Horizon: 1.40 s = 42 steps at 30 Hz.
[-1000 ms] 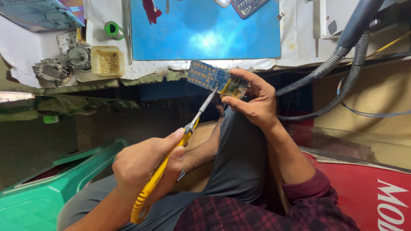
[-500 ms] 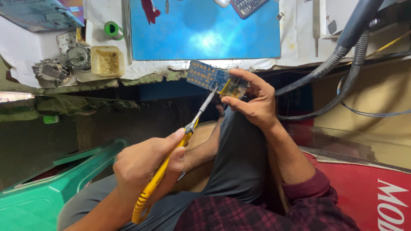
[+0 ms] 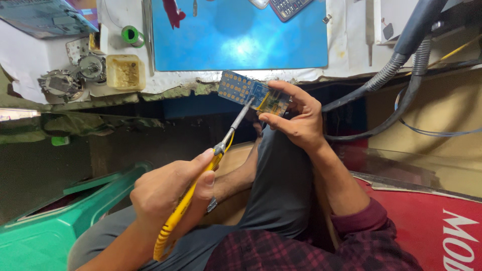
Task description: The person sits in a chair holding a small circuit board in one hand and a soldering iron in the other, melting solder along the board's edge. They then set the iron down, open a plastic pouch, and take out a phone display to handle it.
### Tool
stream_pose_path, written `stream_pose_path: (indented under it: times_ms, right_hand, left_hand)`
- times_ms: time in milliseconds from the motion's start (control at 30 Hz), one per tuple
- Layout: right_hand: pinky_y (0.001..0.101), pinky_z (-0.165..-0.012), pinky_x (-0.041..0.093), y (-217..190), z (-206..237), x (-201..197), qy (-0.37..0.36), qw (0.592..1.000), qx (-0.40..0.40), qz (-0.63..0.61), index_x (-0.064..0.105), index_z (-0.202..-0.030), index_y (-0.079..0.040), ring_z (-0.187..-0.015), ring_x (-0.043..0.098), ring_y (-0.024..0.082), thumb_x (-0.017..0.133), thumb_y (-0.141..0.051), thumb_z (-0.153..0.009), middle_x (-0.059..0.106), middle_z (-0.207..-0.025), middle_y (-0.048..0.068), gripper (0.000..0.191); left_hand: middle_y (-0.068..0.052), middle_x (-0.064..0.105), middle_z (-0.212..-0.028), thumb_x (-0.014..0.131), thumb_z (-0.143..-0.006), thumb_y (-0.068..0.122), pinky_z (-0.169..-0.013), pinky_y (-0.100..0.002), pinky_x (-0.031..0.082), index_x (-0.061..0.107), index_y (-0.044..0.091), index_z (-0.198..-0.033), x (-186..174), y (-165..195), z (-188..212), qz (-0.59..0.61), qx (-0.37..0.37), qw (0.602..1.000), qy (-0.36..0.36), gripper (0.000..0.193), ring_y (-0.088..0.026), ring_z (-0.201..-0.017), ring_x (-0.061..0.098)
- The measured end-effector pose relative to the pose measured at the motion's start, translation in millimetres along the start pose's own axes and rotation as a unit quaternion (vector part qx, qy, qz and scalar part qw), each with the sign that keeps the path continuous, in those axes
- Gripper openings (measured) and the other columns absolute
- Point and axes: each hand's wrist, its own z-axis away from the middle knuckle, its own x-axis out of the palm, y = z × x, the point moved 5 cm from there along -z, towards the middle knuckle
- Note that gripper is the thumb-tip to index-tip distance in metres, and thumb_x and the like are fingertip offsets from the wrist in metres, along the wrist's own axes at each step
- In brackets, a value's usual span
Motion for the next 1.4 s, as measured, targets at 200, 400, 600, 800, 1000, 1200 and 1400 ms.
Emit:
stream_pose_path:
  times_ms: [200, 400, 600, 800, 1000, 1200, 1400]
  right_hand:
    - [0.0213, -0.069, 0.060, -2.0, 0.1, 0.0, 0.001, 1.000, 0.002, 0.016, 0.060, -0.140, 0.001, -0.089, 0.072, 0.010, 0.084, 0.005, -0.087, 0.074, -0.112, 0.010, 0.058]
    - [0.0210, -0.069, 0.059, -1.3, 0.6, -0.1, 0.005, 1.000, 0.009, 0.011, 0.060, -0.140, 0.001, -0.084, 0.070, 0.009, 0.084, 0.005, -0.087, 0.075, -0.109, 0.010, 0.058]
    - [0.0213, -0.068, 0.059, -3.5, 0.3, 0.0, -0.001, 1.000, -0.007, 0.015, 0.060, -0.139, 0.000, -0.086, 0.071, 0.009, 0.083, 0.005, -0.087, 0.074, -0.109, 0.010, 0.057]
    - [0.0204, -0.068, 0.057, -2.9, 1.0, -0.1, -0.004, 1.000, -0.002, 0.017, 0.060, -0.140, 0.000, -0.080, 0.069, 0.007, 0.084, 0.005, -0.088, 0.076, -0.103, 0.010, 0.057]
    - [0.0207, -0.068, 0.058, -3.0, 0.7, 0.6, 0.003, 1.000, 0.005, 0.017, 0.060, -0.140, 0.001, -0.081, 0.070, 0.008, 0.083, 0.006, -0.088, 0.075, -0.105, 0.011, 0.057]
    - [0.0214, -0.069, 0.060, -5.8, 0.1, 1.9, -0.006, 1.000, -0.007, 0.011, 0.059, -0.140, 0.000, -0.087, 0.071, 0.009, 0.083, 0.006, -0.088, 0.074, -0.110, 0.010, 0.057]
    - [0.0208, -0.069, 0.058, -3.6, 0.7, 0.8, 0.000, 1.000, 0.007, 0.019, 0.060, -0.140, 0.000, -0.083, 0.070, 0.008, 0.083, 0.006, -0.087, 0.075, -0.107, 0.010, 0.058]
  left_hand:
    - [-0.010, 0.067, -0.075, 0.074, -0.092, 0.011, -0.058, -0.031, 0.052, 0.073, 0.002, -0.117, -1.3, 1.1, -0.7, 0.001, -0.005, 1.000, -0.003, 0.027, -0.021, -0.061, 0.067]
    - [-0.012, 0.068, -0.076, 0.073, -0.093, 0.010, -0.059, -0.031, 0.053, 0.072, 0.002, -0.117, -1.2, 3.3, -2.5, 0.004, 0.002, 1.000, -0.003, 0.025, -0.022, -0.062, 0.068]
    - [-0.012, 0.068, -0.077, 0.073, -0.094, 0.009, -0.060, -0.031, 0.053, 0.072, 0.001, -0.117, -1.7, 4.2, -2.5, 0.014, 0.003, 1.000, -0.006, 0.025, -0.022, -0.063, 0.068]
    - [-0.011, 0.067, -0.075, 0.073, -0.093, 0.010, -0.059, -0.031, 0.052, 0.072, 0.001, -0.117, -0.9, 2.8, -2.0, 0.006, 0.005, 1.000, -0.001, 0.025, -0.022, -0.062, 0.067]
    - [-0.010, 0.067, -0.074, 0.073, -0.093, 0.011, -0.059, -0.031, 0.053, 0.072, 0.002, -0.117, -1.0, 1.9, -0.6, 0.009, -0.004, 1.000, -0.002, 0.025, -0.021, -0.061, 0.068]
    - [-0.012, 0.068, -0.077, 0.073, -0.093, 0.009, -0.059, -0.030, 0.053, 0.072, 0.001, -0.117, -0.5, 3.3, -2.0, 0.009, 0.010, 1.000, -0.008, 0.025, -0.021, -0.062, 0.068]
    - [-0.012, 0.069, -0.077, 0.073, -0.093, 0.009, -0.060, -0.030, 0.054, 0.071, 0.000, -0.117, -1.4, 4.0, -3.3, 0.018, 0.009, 1.000, -0.007, 0.026, -0.021, -0.063, 0.069]
